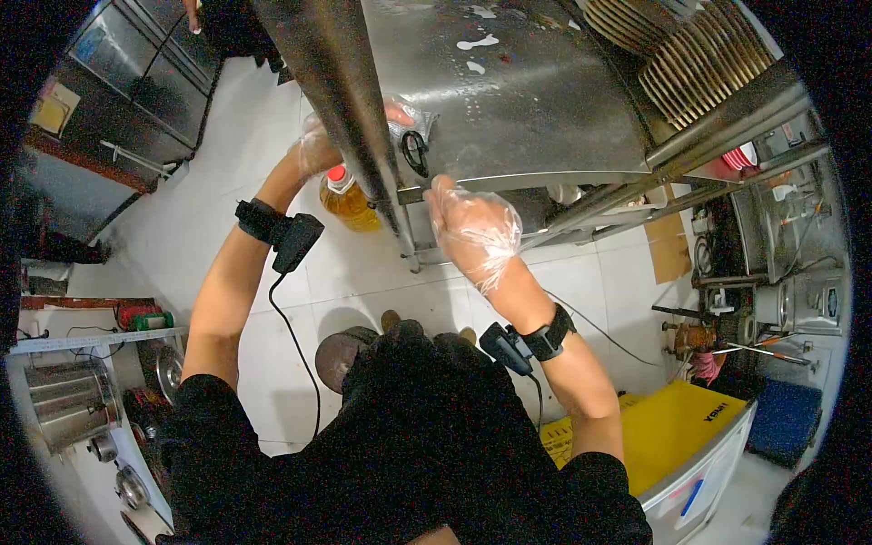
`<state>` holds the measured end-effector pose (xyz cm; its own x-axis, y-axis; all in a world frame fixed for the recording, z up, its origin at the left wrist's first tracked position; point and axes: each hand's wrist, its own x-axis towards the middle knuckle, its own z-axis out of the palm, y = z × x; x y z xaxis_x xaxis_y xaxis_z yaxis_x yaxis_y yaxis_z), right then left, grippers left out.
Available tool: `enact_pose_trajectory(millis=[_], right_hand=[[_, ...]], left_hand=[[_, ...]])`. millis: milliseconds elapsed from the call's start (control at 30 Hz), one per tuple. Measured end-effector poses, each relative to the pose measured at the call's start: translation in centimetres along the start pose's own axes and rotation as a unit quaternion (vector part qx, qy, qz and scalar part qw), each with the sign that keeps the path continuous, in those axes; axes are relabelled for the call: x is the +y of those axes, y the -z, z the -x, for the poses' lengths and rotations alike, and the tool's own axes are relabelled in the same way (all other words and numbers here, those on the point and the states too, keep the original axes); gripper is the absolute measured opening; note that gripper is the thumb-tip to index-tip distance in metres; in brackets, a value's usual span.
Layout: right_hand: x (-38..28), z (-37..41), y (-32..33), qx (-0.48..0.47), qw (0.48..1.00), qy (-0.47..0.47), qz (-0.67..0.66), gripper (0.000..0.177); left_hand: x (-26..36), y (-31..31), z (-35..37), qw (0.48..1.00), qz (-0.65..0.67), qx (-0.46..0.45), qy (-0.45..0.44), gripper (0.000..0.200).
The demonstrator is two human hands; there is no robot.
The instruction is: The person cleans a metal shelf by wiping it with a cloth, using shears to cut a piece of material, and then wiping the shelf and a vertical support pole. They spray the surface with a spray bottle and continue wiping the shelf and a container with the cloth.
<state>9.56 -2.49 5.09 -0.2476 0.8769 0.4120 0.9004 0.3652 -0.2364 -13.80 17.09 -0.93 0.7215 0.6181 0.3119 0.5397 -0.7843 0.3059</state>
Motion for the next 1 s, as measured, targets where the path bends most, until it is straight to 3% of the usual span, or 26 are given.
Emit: enact_pose_trajectory(millis=[67, 133, 200, 267, 400, 500, 700, 767, 800, 867, 1000], right_hand=[[0.2, 0.0, 0.1, -0.006, 1.0, -0.003, -0.005, 0.019], [0.6, -0.2, 0.3, -0.036, 0.996, -0.036, -0.071, 0.019], [0.3, -0.1, 0.4, 0.0, 0.999, -0.03, -0.033, 0.018], [0.3, 0.0, 0.3, -0.031, 0.999, -0.04, 0.019, 0.018], [0.0, 0.5, 1.4, -0.029, 0.999, -0.018, -0.017, 0.021], [0.3, 0.6, 1.9, -0.023, 1.0, -0.006, 0.007, 0.021], [1.5, -0.6, 2.6, -0.067, 0.997, 0.03, 0.019, 0.019], [1.8, -0.9, 2.6, -0.066, 0.997, 0.033, 0.014, 0.02], [1.9, -0.9, 2.6, -0.083, 0.995, 0.059, 0.024, 0.02], [2.8, -0.8, 2.7, -0.104, 0.991, 0.083, 0.035, 0.021], [3.4, -1.2, 2.1, -0.067, 0.992, 0.098, 0.038, 0.024]], left_hand=[[0.1, 0.4, -0.3, 0.994, -0.097, -0.054, -0.023, 0.025], [0.9, 1.2, -0.4, 0.995, -0.084, -0.054, -0.004, 0.025], [1.0, 0.8, -0.4, 0.996, -0.066, -0.058, 0.015, 0.024], [-0.9, -1.1, -0.4, 0.998, -0.039, -0.038, -0.017, 0.025], [-1.4, -1.5, -0.4, 0.998, -0.033, -0.005, -0.05, 0.027], [3.1, 2.1, -0.3, 0.998, 0.052, -0.031, 0.023, 0.03], [5.4, 3.6, 0.4, 0.987, -0.017, -0.119, 0.105, 0.034], [3.0, 0.4, 1.1, 0.992, 0.074, 0.07, -0.071, 0.018], [3.9, 1.1, 1.4, 0.992, 0.074, 0.07, -0.069, 0.018], [6.8, 3.1, 1.5, 0.983, 0.167, 0.049, 0.053, 0.019], [6.1, 2.6, 1.6, 0.993, 0.097, 0.072, 0.013, 0.023]])
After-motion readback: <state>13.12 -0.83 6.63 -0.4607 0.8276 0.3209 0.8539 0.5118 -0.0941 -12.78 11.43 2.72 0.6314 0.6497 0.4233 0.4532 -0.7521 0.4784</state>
